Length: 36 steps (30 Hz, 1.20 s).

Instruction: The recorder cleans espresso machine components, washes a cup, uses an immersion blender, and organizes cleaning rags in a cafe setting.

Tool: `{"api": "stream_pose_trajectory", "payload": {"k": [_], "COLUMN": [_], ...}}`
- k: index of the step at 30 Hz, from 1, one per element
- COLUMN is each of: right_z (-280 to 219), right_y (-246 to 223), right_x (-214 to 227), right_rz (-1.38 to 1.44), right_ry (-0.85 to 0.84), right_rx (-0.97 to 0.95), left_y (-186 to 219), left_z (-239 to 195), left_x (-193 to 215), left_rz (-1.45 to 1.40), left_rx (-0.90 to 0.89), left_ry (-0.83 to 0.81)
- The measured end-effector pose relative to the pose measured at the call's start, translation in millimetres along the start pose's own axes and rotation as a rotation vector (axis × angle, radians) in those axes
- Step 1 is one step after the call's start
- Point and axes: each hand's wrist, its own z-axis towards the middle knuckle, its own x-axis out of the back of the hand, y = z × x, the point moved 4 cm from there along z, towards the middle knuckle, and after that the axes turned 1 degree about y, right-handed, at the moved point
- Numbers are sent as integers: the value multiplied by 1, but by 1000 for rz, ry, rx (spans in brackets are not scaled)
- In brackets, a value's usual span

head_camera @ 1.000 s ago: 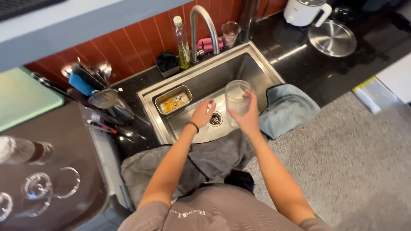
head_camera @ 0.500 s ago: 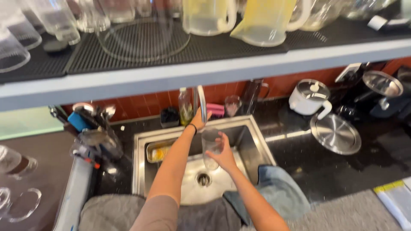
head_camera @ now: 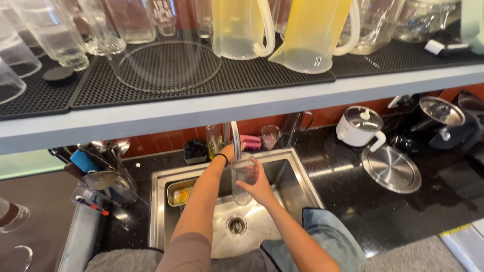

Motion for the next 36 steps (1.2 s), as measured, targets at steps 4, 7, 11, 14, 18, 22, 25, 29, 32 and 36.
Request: {"api": "stream_pose_trajectory", "payload": {"k": [4,7,11,14,18,22,25,29,32,36], "right_z": [3,5,12,7,8,-4,-12,-9,-12,-16], "right_y": [-13,-13,14,32,52,32,47,50,48,55], "right_x": [-8,-11,-8,-11,-10,-1,0,-7,-10,-3], "right_rz": [115,152,99,90,63,-61,-79,-91,-64,62], "right_ry": [-43,-38,-4,-6,7,16,-27,-120,-163,-280], "right_rx": [98,113,126,138,189,239,139,-16,-18,7], "left_y": [54,57,59,48,65,85,117,147,153,156], "left_z": [-63,-83,-80,-107,-182,-247,-285,-304,-316,-336], "left_x": [20,21,18,12,18,1,-10,-17,-17,-17], "left_rz": [330,493,200,-188,-581,-742,-836,-746,-742,-777], "left_rx": [38,130,-36,12,218,421,590,501,512,597], "left_ry": [-267,-442,-197,46,293,432,463,470,475,504]}}
